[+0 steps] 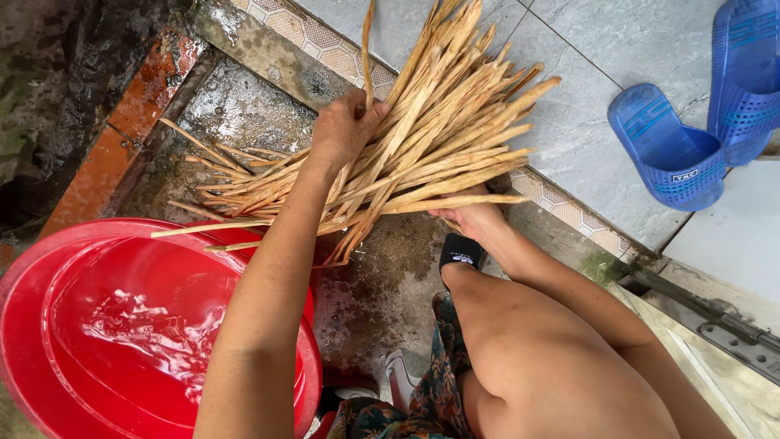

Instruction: The person sits on a tiled floor and repeatedly washes thin wooden sticks in a red basin of water. They scrub the sticks by hand, rinse them, and place them into a growing pile beside the basin.

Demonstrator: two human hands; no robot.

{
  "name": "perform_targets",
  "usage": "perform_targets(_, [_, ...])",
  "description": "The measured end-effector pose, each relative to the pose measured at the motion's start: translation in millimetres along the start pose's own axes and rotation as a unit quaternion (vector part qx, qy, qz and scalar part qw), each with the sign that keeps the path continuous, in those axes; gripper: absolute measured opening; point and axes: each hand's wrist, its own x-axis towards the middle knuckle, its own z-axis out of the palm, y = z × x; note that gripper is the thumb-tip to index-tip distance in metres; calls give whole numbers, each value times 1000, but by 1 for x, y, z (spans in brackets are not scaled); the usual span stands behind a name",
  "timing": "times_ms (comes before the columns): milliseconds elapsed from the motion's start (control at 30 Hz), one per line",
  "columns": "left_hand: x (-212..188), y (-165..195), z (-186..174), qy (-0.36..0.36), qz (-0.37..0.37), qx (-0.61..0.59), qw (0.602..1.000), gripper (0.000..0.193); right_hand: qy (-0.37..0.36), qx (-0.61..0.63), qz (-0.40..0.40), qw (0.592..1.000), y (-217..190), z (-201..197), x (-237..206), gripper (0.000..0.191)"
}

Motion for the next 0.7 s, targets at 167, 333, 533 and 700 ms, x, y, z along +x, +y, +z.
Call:
perform_targets(167, [-13,12,3,-18,79,91,993,73,32,-106,26,994,-31,-2,-18,20])
perform_targets(333, [-42,30,-5,-75,156,191,966,128,-8,103,33,994,-38,5,-16,14])
perform_targets(533, [-75,47,43,4,121,287,950,154,1,-79,-66,995,-39,21,-13,14])
perform_targets(700, [-36,27,50,61,107,214,969,137,27,-315,-171,933,-55,20,-24,10])
